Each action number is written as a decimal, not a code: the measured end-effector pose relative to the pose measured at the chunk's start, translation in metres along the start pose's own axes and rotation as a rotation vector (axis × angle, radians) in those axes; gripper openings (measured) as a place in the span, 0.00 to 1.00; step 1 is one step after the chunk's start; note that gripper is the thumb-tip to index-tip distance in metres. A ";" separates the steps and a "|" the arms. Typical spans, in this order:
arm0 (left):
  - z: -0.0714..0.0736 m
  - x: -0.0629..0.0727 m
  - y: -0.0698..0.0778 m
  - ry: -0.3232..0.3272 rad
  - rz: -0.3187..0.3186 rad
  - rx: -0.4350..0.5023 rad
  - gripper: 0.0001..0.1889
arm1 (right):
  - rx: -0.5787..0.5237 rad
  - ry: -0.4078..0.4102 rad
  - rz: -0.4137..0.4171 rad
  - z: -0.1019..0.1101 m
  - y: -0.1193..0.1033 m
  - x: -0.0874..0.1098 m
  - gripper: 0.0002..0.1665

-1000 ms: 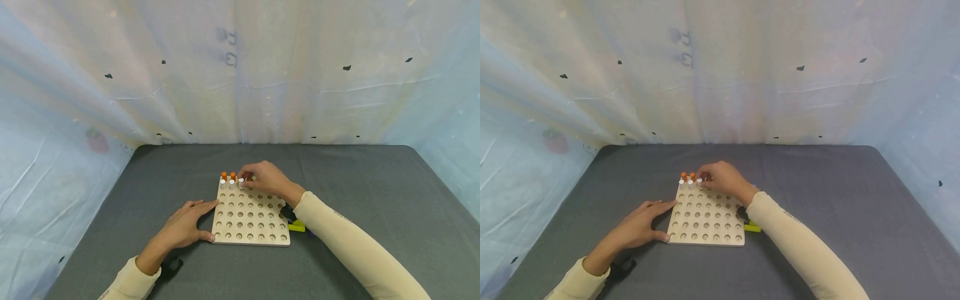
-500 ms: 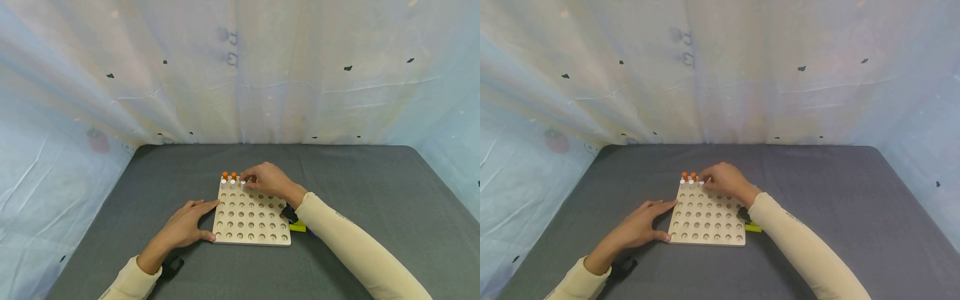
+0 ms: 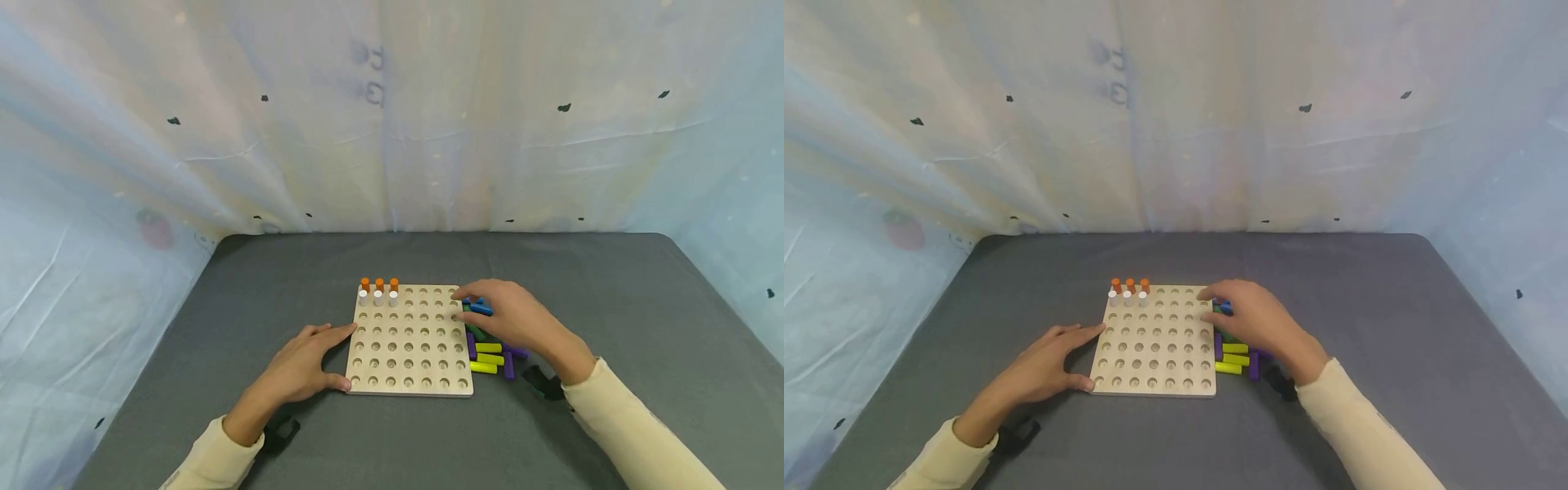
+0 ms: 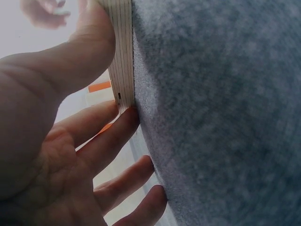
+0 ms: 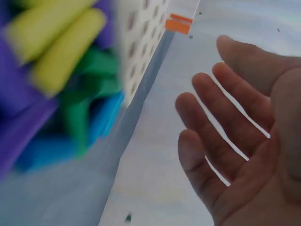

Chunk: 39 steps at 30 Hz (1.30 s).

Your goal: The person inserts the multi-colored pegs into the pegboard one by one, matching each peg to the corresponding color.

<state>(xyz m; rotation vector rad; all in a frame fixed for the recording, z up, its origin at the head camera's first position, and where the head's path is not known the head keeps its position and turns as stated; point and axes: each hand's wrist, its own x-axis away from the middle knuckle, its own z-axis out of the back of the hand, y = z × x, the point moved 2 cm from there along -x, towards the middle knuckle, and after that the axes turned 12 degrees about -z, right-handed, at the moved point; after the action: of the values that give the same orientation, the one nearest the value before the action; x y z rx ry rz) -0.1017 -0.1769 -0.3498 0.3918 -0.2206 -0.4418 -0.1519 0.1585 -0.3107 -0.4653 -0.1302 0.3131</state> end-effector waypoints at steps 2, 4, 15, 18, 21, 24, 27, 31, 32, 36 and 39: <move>0.001 0.000 0.001 0.002 -0.001 -0.001 0.52 | 0.008 0.019 -0.045 0.003 0.011 0.016 0.21; 0.001 0.000 0.002 0.003 -0.001 -0.001 0.52 | 0.004 0.032 -0.079 0.006 0.020 0.029 0.20; -0.002 0.003 0.001 -0.019 0.014 -0.001 0.52 | 0.040 0.027 -0.108 0.001 0.051 0.064 0.17; -0.002 0.003 -0.001 -0.020 0.015 -0.006 0.52 | 0.029 0.025 -0.082 0.000 0.055 0.064 0.17; -0.001 0.002 -0.001 -0.016 0.007 -0.009 0.52 | 0.026 0.024 -0.069 0.000 0.057 0.062 0.17; -0.001 0.000 -0.001 -0.013 -0.003 -0.007 0.52 | 0.042 0.017 -0.067 0.000 0.059 0.061 0.18; 0.000 0.000 -0.001 -0.013 -0.002 -0.003 0.52 | 0.058 0.005 -0.063 -0.002 0.061 0.059 0.18; 0.001 0.000 -0.002 -0.013 -0.002 -0.004 0.52 | 0.071 0.000 -0.064 -0.004 0.062 0.057 0.18; 0.002 -0.001 -0.002 -0.009 -0.001 -0.008 0.52 | 0.072 0.000 -0.063 -0.005 0.062 0.055 0.18; 0.003 -0.001 -0.002 -0.008 0.016 -0.014 0.52 | 0.062 -0.010 -0.050 -0.008 0.063 0.053 0.18; 0.000 0.000 -0.001 -0.021 0.027 -0.005 0.52 | 0.051 -0.027 -0.040 -0.011 0.064 0.053 0.17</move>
<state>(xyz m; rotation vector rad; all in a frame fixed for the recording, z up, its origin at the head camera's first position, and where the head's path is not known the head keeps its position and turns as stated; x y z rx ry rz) -0.1022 -0.1776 -0.3505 0.3787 -0.2444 -0.4204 -0.1169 0.2257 -0.3469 -0.4077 -0.1571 0.2826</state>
